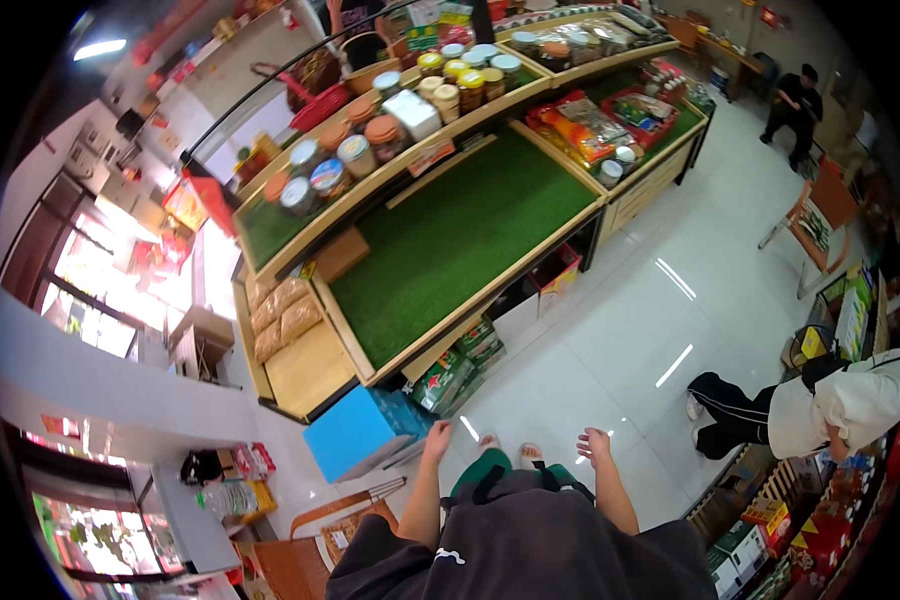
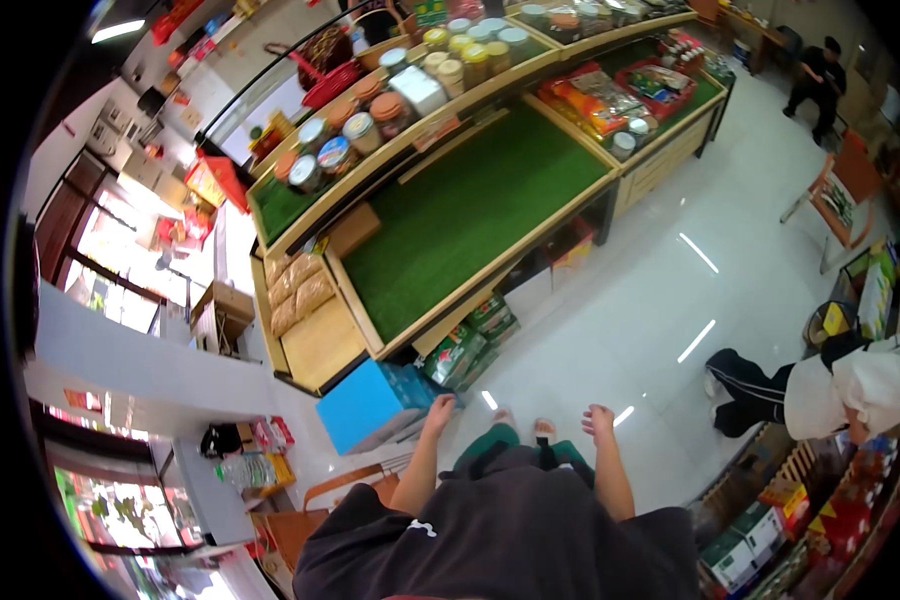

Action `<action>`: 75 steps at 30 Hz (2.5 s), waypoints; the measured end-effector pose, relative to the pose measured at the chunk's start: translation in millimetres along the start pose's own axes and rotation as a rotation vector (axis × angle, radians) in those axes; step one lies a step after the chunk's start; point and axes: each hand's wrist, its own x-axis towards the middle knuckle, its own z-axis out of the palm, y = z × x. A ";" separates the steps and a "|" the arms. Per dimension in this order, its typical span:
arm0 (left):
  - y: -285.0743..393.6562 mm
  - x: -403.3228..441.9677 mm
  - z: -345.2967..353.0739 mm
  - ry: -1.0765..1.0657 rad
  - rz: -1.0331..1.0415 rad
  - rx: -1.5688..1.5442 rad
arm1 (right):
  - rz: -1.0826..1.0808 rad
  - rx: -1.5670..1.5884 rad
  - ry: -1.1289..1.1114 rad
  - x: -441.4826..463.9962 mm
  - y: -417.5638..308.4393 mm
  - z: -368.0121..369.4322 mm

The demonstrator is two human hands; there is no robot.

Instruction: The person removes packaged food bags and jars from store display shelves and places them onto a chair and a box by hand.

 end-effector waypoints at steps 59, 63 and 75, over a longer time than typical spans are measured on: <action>679.6 543.2 703.5 -0.688 0.032 -0.182 | -0.069 -0.054 0.128 455.1 -713.9 -260.8; 797.8 558.1 676.7 -0.626 0.213 -0.153 | -0.244 -0.172 -0.011 491.6 -830.7 -237.6; 1003.1 576.8 574.2 -0.161 0.417 -0.502 | -0.789 -0.128 -0.634 512.5 -1217.3 -78.7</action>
